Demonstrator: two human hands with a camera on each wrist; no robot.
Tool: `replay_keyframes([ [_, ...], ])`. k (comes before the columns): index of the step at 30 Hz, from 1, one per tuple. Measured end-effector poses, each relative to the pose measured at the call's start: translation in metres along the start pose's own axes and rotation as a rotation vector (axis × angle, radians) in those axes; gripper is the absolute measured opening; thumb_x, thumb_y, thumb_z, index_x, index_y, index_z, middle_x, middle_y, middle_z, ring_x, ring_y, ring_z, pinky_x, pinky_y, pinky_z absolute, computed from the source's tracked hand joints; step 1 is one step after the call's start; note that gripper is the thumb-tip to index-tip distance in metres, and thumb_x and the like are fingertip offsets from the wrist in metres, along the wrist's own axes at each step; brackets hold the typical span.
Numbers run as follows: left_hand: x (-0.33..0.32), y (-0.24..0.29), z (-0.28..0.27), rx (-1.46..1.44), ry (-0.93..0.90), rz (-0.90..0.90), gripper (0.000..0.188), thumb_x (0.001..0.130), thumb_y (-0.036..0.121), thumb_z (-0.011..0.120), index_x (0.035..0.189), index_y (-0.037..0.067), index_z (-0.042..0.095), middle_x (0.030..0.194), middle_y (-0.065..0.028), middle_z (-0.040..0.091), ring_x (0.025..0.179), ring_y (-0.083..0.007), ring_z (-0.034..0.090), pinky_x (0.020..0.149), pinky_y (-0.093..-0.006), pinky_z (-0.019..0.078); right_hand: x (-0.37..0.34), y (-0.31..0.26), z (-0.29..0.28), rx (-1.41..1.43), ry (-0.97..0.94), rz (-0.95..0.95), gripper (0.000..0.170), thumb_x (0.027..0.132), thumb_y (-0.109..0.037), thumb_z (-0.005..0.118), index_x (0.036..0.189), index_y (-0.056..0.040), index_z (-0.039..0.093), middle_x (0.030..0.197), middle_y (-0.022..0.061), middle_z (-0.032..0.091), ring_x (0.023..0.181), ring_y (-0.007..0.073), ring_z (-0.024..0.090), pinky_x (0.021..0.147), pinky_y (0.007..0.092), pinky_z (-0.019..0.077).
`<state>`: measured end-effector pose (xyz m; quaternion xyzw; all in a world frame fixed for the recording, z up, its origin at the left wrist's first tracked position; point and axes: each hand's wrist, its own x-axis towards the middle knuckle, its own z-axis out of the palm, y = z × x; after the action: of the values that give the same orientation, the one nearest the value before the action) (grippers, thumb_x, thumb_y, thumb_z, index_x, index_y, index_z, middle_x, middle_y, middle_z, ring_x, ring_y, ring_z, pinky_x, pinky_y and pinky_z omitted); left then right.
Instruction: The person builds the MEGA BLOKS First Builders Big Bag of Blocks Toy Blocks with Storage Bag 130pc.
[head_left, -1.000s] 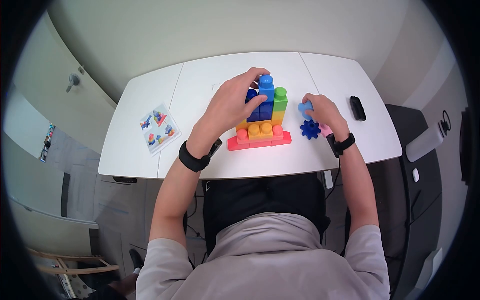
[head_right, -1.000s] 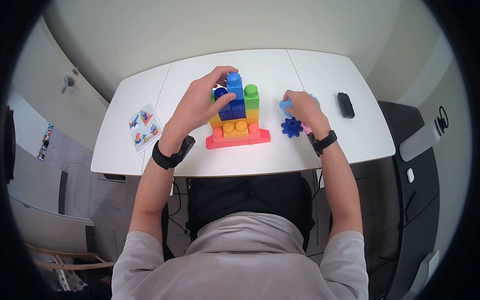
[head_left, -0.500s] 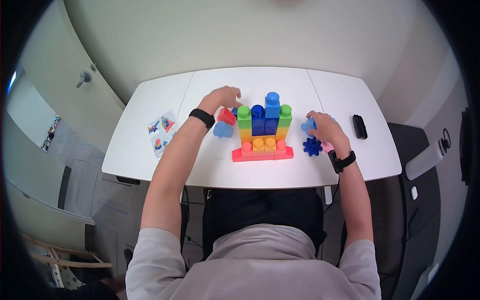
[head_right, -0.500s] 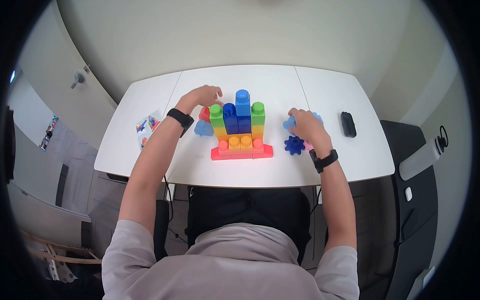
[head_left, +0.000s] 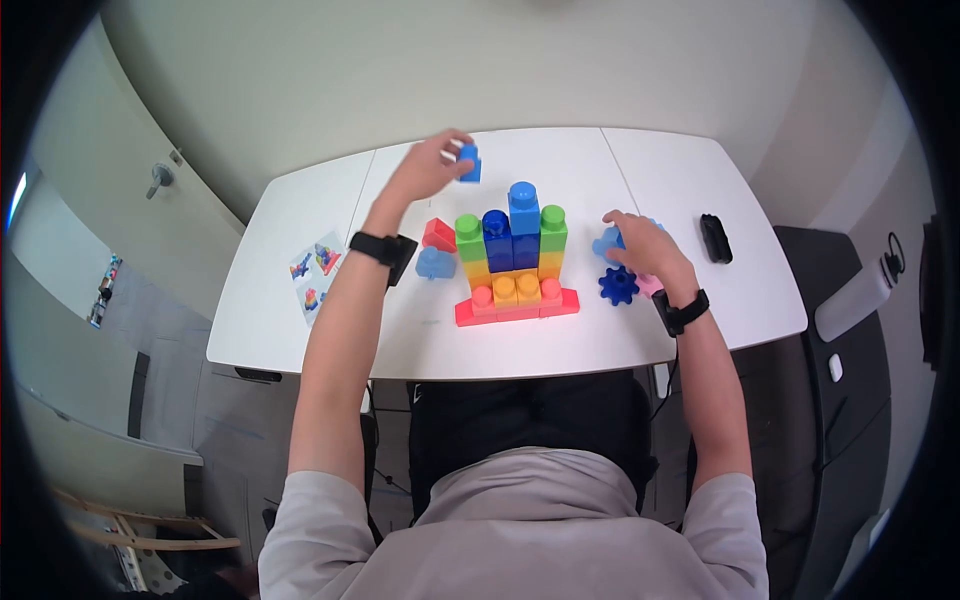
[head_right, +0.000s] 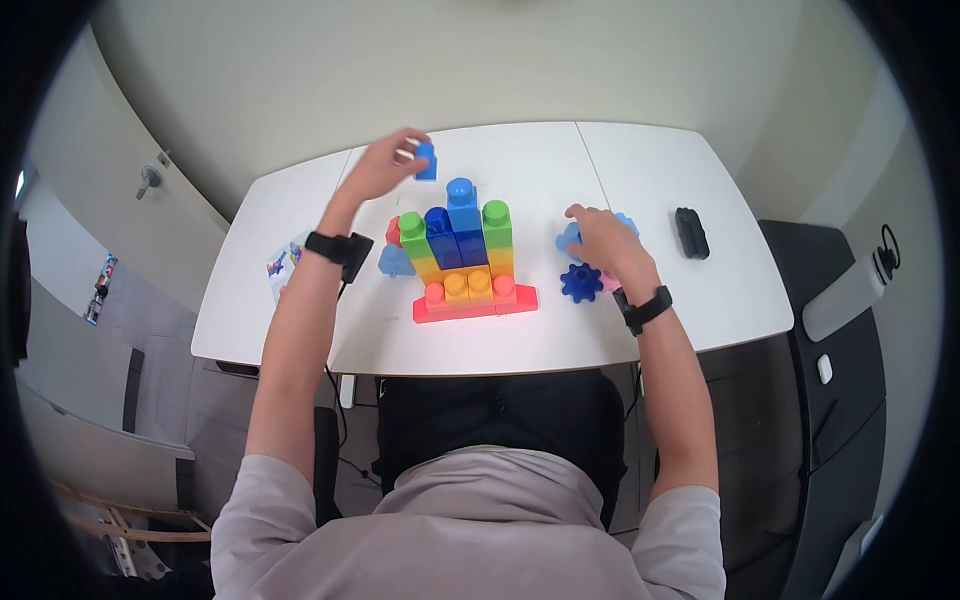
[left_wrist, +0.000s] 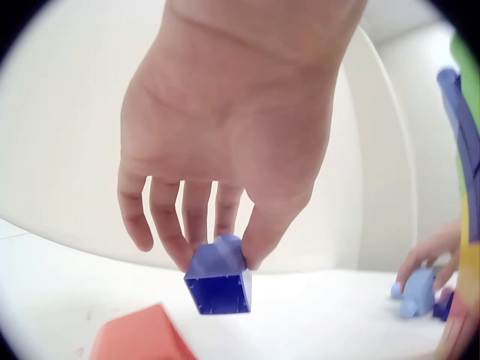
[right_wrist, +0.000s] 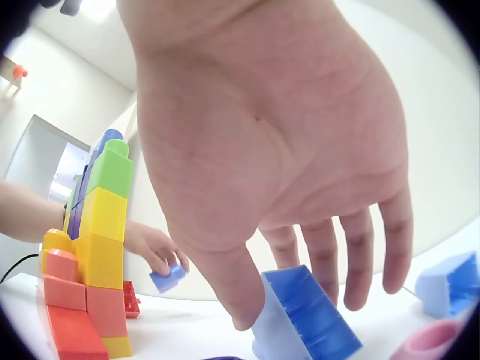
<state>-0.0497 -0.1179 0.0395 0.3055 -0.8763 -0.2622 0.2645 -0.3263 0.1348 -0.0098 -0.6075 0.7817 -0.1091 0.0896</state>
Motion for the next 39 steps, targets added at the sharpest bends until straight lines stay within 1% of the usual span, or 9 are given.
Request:
replay_keyframes([
  [5,-0.066,0.059,-0.03,-0.349,0.139,0.277,0.042,0.093,0.016,0.076,0.132,0.008,0.061,0.116,-0.0084,0.072,0.102,-0.0205,0.07,0.09,-0.0337,0.0558,0.005,0.013,0.011,0.02,0.027,-0.043,0.049,0.087,-0.015,0.075,0.133,-0.0077,0.061,0.118,0.0181,0.072,0.113,0.0367,0.067,0.094,0.0445,0.0559],
  [9,-0.098,0.085,-0.021,-0.22,0.129,0.354,0.044,0.093,0.014,0.076,0.133,0.007,0.059,0.118,-0.0071,0.069,0.105,-0.018,0.068,0.092,-0.033,0.0539,0.004,0.01,0.017,0.004,0.101,-0.094,0.052,0.086,-0.012,0.074,0.136,-0.0087,0.061,0.119,0.0183,0.072,0.113,0.0367,0.067,0.093,0.0448,0.056],
  [17,-0.107,0.1,-0.009,-0.014,-0.054,0.243,0.039,0.092,0.015,0.078,0.124,0.006,0.057,0.119,-0.0118,0.072,0.108,-0.0258,0.07,0.092,-0.0369,0.0555,0.008,0.009,0.015,0.047,0.057,-0.1,0.049,0.085,-0.008,0.073,0.133,-0.0078,0.065,0.113,0.019,0.074,0.11,0.0367,0.069,0.094,0.045,0.0556],
  [22,-0.114,0.103,-0.013,-0.029,-0.001,0.238,0.057,0.095,0.018,0.074,0.145,0.009,0.048,0.127,-0.013,0.069,0.117,-0.0273,0.067,0.1,-0.0399,0.0528,0.009,0.015,0.007,0.057,0.109,-0.134,0.049,0.084,-0.005,0.072,0.132,-0.0062,0.063,0.114,0.0215,0.072,0.107,0.038,0.069,0.093,0.0443,0.0559],
  [25,-0.113,0.092,-0.03,-0.035,-0.022,0.19,0.06,0.099,0.021,0.067,0.152,0.01,0.041,0.132,-0.0133,0.067,0.121,-0.0274,0.064,0.104,-0.0411,0.0508,0.012,0.018,-0.009,0.173,0.349,-0.188,0.048,0.087,-0.004,0.072,0.133,-0.0055,0.061,0.119,0.0214,0.07,0.105,0.0357,0.07,0.093,0.0415,0.0564],
  [28,-0.112,0.08,-0.048,0.003,-0.049,0.206,0.052,0.103,0.029,0.062,0.148,0.01,0.047,0.126,-0.0143,0.07,0.118,-0.0281,0.067,0.103,-0.0422,0.0521,0.001,-0.016,-0.04,0.837,0.489,-0.31,0.044,0.093,-0.009,0.073,0.134,-0.0025,0.059,0.126,0.012,0.065,0.114,0.0225,0.065,0.099,0.0399,0.0538],
  [31,-0.115,0.08,-0.054,0.046,-0.084,0.171,0.047,0.103,0.03,0.062,0.145,0.01,0.051,0.12,-0.0141,0.072,0.115,-0.0275,0.069,0.102,-0.0421,0.0529,-0.002,-0.043,-0.053,0.852,0.663,-0.508,0.044,0.093,-0.008,0.074,0.133,0.0,0.058,0.127,0.0107,0.064,0.12,0.0211,0.062,0.104,0.0399,0.0513],
  [35,-0.118,0.074,-0.058,0.104,-0.152,0.11,0.041,0.102,0.024,0.063,0.14,0.009,0.056,0.116,-0.0124,0.073,0.112,-0.0249,0.07,0.102,-0.0407,0.0531,-0.011,-0.09,-0.061,1.059,0.596,-0.676,0.042,0.092,-0.007,0.076,0.13,0.0015,0.06,0.129,0.0113,0.063,0.122,0.0211,0.06,0.11,0.038,0.0474],
  [39,-0.117,0.061,-0.063,0.13,-0.091,0.153,0.044,0.101,0.035,0.066,0.135,0.007,0.06,0.111,-0.0128,0.076,0.109,-0.0267,0.072,0.095,-0.0393,0.0552,-0.019,-0.121,-0.07,0.752,0.645,-0.718,0.047,0.09,-0.009,0.079,0.133,-0.0023,0.061,0.116,0.0145,0.072,0.109,0.0225,0.069,0.103,0.0368,0.0528],
])
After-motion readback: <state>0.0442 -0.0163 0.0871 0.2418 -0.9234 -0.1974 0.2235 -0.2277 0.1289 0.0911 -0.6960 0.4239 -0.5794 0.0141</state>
